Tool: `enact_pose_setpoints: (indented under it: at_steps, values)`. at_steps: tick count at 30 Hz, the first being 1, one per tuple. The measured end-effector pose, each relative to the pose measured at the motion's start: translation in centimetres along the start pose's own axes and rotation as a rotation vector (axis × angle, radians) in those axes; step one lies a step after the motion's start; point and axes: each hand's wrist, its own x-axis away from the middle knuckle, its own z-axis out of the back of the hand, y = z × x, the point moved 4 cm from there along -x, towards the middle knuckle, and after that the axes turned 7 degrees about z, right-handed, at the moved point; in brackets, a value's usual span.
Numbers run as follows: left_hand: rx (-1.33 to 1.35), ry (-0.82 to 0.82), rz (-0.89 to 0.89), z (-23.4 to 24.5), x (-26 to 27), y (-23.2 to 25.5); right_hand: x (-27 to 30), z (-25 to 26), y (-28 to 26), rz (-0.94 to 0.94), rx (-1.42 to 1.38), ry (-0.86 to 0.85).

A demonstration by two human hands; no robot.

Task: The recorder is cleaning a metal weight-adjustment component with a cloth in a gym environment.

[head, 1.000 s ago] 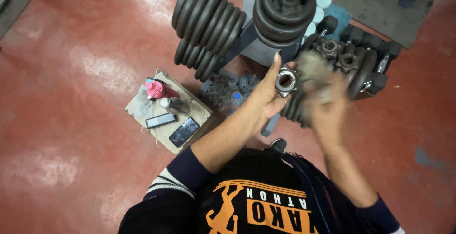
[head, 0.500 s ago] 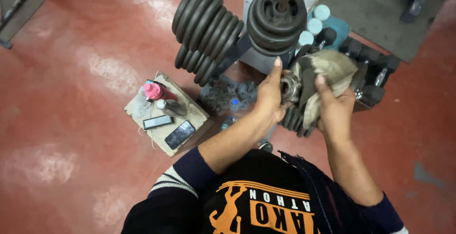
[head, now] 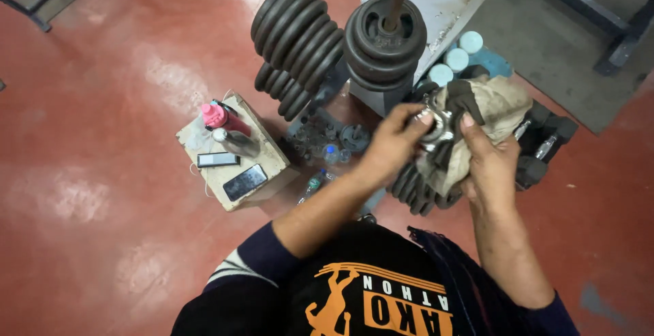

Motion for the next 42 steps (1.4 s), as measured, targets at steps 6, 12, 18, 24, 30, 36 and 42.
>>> enact_pose_setpoints:
  at_steps: [6,12,18,24,30,36,42]
  values:
    - [0.149,0.028,0.001,3.9,-2.9,6.9,-1.1,-1.8,-1.1,0.038,-0.107,-0.023]
    - [0.082,0.049,-0.231,5.2,-8.0,13.0,-7.3,-7.8,-2.2,0.173,-0.025,-0.135]
    - [0.204,0.029,-0.238,8.4,-11.2,15.4,-11.7,-9.4,-1.6,0.343,0.181,-0.099]
    - [0.375,0.06,-0.118,10.1,-15.5,9.9,-13.6,-15.5,1.7,0.623,0.576,-0.137]
    - [0.509,0.269,0.084,11.0,-16.7,2.6,-14.3,-15.7,5.1,0.967,0.788,-0.301]
    - [0.439,0.211,0.092,11.2,-15.5,1.6,-13.9,-13.5,4.8,0.804,0.794,-0.251]
    - [0.414,0.156,0.038,9.9,-15.2,2.9,-13.1,-10.9,2.4,0.735,0.23,-0.054]
